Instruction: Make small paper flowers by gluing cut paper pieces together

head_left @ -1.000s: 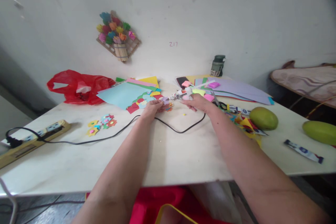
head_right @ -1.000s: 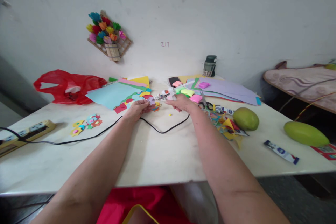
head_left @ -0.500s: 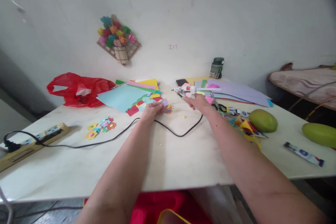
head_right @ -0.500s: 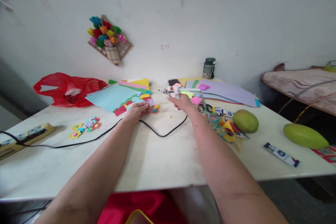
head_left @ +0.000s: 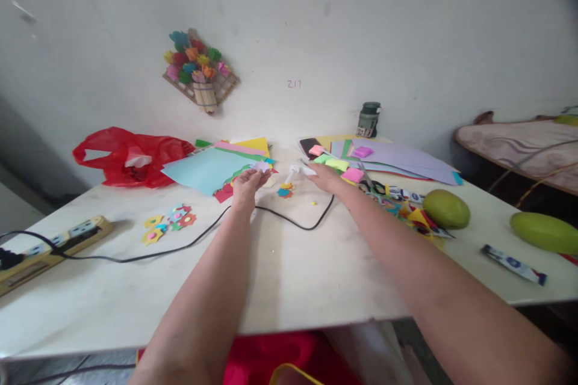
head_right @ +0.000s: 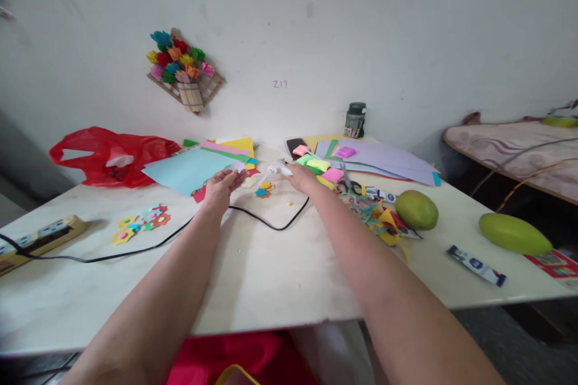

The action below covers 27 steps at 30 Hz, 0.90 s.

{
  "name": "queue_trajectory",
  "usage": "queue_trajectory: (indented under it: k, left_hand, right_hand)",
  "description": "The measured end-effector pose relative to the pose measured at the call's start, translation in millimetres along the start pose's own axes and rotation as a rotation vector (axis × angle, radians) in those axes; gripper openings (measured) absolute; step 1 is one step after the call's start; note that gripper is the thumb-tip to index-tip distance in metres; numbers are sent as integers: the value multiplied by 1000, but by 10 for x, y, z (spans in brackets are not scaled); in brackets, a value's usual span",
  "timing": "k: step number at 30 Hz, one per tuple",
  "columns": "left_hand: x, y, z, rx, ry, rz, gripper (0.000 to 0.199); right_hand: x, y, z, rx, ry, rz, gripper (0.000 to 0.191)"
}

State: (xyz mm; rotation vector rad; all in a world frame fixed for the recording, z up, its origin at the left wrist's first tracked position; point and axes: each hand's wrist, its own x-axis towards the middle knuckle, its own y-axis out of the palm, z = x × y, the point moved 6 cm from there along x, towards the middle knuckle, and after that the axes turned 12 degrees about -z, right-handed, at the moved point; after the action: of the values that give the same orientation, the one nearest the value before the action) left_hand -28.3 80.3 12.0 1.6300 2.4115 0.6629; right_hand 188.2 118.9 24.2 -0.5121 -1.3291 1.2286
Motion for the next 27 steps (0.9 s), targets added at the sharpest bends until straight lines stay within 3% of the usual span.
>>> queue_trajectory:
  k: [9, 16, 19, 23, 24, 27]
  left_hand:
    - [-4, -5, -48, -27, 50, 14, 34]
    - [-45, 36, 44, 65, 5, 73, 29]
    - [-71, 54, 61, 86, -24, 89, 28]
    - [-91, 71, 80, 103, -57, 108, 27]
    - [-96, 76, 83, 102, -62, 118, 27]
    - [-112, 100, 100, 101, -76, 160, 28]
  right_hand:
    - [252, 258, 325, -133, -43, 98, 37]
    - [312, 368, 320, -167, -86, 165, 39]
    - [271, 293, 317, -220, -118, 146, 37]
    - [144, -33, 385, -236, -181, 16, 35]
    - [90, -106, 398, -220, -191, 29, 30]
    - [-112, -208, 379, -99, -149, 226, 18]
